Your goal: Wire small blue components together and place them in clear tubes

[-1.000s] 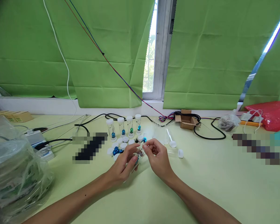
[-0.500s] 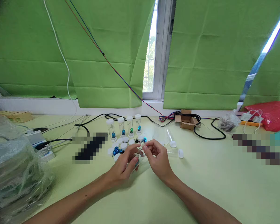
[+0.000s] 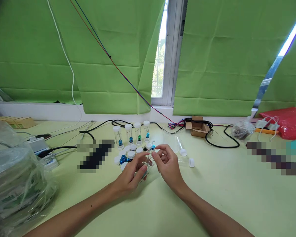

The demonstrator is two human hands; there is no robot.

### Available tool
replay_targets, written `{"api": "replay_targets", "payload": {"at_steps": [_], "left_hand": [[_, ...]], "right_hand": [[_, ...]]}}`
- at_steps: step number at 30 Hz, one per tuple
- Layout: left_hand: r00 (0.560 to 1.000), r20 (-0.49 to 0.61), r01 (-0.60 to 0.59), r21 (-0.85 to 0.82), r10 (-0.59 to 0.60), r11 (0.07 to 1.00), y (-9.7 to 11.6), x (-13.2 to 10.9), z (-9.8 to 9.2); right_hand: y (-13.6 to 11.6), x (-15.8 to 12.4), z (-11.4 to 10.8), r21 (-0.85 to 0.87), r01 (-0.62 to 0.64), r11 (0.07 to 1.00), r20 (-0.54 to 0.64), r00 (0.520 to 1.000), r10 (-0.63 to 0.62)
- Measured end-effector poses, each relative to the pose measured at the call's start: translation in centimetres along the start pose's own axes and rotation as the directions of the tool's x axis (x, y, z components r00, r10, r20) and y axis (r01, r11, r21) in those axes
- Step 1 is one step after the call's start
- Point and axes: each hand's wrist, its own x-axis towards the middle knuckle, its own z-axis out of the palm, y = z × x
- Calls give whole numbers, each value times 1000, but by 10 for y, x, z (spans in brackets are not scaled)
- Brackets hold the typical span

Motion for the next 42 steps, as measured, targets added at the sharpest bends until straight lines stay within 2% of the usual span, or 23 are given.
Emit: {"api": "replay_targets", "payload": {"at_steps": [4,7,21,35,42], "left_hand": [[1000,-9,-26,-10,26,1000,1,0,0],[999,-5,-33,-15,33,999,1,1,1],[999,10,-40,28,40,999,-4,0,0],[1000,-11,-23,17,23,1000,-5,0,1],[1000,-13,-14,18,14,1000,-2,0,1]], "right_hand": [[-4,2,0,-9,-51,999,99,994,52],[-5,3,1,3,-77,997,123,989,76],[0,3,-1,89,-66,994,63,996,61],[3,1,3,17,-11,1000,24,1000,11],[0,-1,4,-22,-33,999,24,999,34]]}}
